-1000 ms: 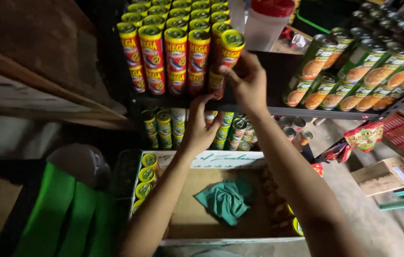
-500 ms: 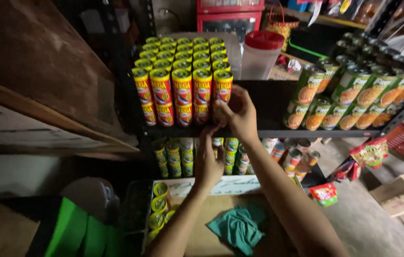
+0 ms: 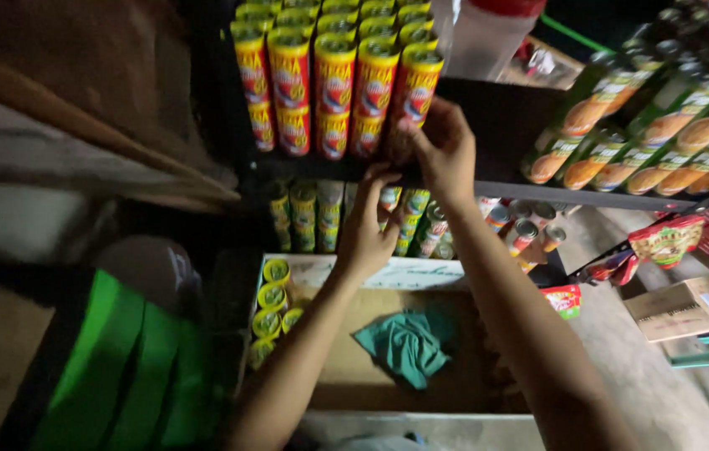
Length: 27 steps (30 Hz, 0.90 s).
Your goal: The person is wiping down canned sardines with a cloth and organizing them onto a storage shelf.
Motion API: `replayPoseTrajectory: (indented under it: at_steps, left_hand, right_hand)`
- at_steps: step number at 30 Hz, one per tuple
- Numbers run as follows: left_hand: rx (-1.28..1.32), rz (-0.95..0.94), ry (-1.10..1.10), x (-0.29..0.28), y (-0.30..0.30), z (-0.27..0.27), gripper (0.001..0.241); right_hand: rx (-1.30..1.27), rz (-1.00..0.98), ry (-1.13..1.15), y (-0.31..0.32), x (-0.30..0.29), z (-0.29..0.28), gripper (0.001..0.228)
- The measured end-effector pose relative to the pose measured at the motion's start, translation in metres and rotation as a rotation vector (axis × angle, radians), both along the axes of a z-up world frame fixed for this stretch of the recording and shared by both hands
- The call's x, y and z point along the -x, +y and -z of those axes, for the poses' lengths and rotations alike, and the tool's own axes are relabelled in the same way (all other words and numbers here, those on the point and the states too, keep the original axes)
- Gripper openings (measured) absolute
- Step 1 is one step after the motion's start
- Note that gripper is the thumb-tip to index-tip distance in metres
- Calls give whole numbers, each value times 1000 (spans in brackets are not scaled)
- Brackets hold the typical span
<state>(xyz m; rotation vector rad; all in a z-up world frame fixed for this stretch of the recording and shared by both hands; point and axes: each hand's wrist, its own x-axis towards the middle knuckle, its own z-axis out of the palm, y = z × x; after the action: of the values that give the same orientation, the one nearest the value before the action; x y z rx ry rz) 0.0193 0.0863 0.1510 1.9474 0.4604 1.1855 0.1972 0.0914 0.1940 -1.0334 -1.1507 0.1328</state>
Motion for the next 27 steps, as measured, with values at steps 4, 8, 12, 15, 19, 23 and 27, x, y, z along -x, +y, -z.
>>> replayPoseTrajectory:
  at_steps: [4,8,12,15,19,23,27]
  left_hand:
    - [-1,112,-155,7,10,23,54]
    - [388,259,-128,60,13,47,49]
    - [440,286,-61,120,37,74,47]
    - [471,287,-156,168,43,93,39]
    - [478,76,98,203,32,100,36]
    - [508,96,88,214,5,106,34]
    - [375,149,273,214,-14,111,30]
  right_hand:
    - [51,-47,-7,-20,10,-9,47]
    - [-52,143,-118,-63,54,8,40]
    - [34,86,16,-83,79,106,10]
    - [458,-186,-257,-83,129,113,20]
    - [646,-357,-379,-59,153,151,37]
    - [751,-383,-748,-49,165,189,61]
    - [907,-397,-668,-45,164,204,66]
